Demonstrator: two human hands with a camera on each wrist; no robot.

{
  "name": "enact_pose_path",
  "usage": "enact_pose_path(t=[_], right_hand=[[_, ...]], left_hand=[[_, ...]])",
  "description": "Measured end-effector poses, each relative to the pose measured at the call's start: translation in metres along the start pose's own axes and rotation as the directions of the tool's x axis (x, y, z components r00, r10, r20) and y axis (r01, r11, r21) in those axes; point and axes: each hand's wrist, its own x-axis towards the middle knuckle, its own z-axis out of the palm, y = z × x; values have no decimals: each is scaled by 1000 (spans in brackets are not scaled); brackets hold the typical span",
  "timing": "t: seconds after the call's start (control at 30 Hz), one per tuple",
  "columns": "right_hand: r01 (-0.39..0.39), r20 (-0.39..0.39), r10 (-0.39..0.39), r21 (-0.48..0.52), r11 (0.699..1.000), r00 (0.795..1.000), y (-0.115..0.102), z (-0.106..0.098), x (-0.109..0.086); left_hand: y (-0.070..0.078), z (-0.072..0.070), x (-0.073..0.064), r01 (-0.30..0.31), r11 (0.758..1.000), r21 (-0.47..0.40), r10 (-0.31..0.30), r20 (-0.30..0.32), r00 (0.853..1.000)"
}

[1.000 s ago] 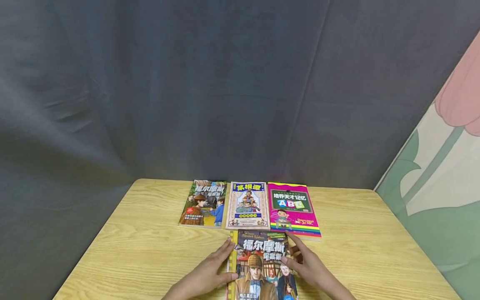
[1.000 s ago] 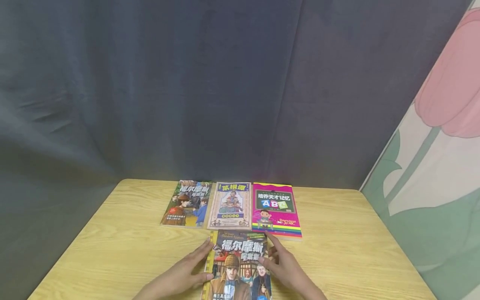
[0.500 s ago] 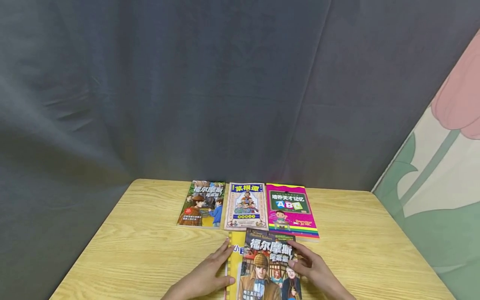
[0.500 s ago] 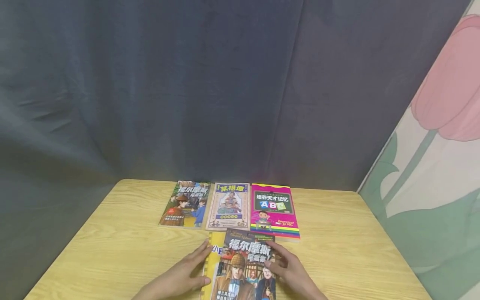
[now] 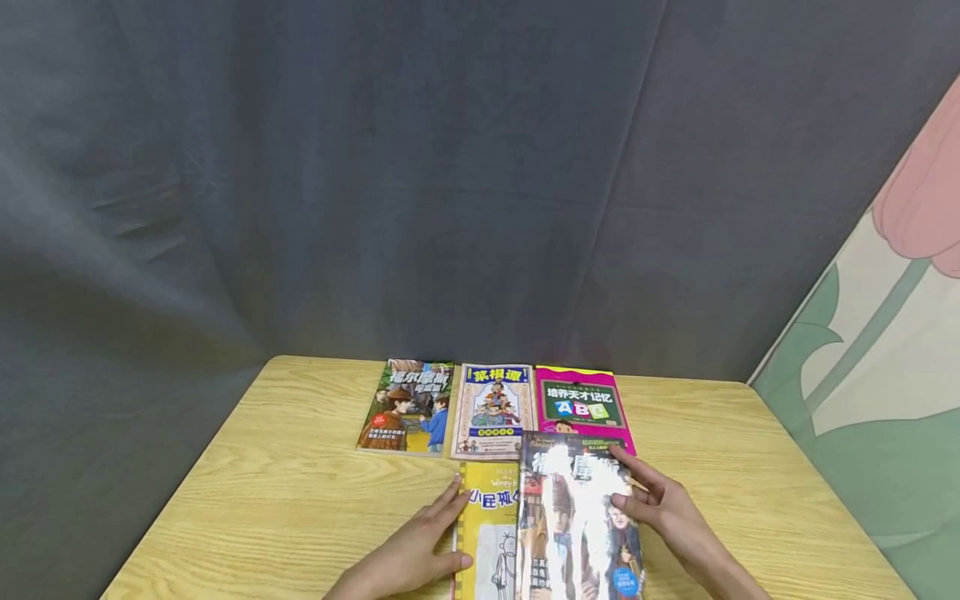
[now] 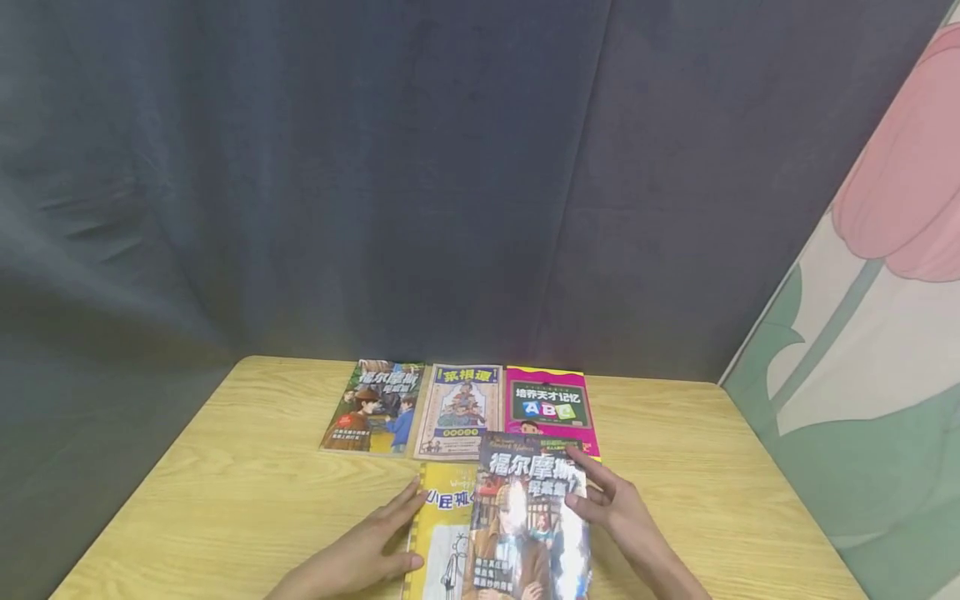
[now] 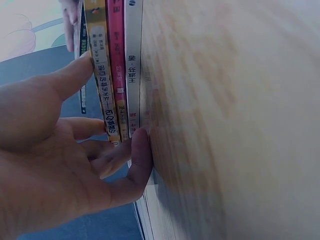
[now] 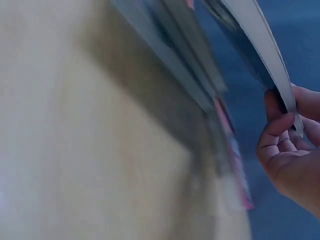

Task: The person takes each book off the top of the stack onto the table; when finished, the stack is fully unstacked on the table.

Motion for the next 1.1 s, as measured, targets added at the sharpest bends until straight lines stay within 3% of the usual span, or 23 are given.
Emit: enact_pose_path(t=[0.17,0.4,0.63,0.87,1.1], right_hand=[[18,-89,-28,-106,994,996,-20,-34,6],[79,-72,-94,-186,979,993,-34,-93,33],[-8,-55,-1,-172,985,999,-37,-149,65],[-67,-149,17,-339,938,989,-20,-186,86],[-138,-227,35,-454,880,973,4,-201,99]], left_hand=[[-1,-2,0,-20,999,31,21,-14,1000],[-3,-3,1,-19,999,36,19,-7,1000],[-4,-2,0,0,1000,17,0,15,1000],[-4,0,3,11,1000,3,-11,31,999],[-7,4,6,10,1000,12,-11,48,999]])
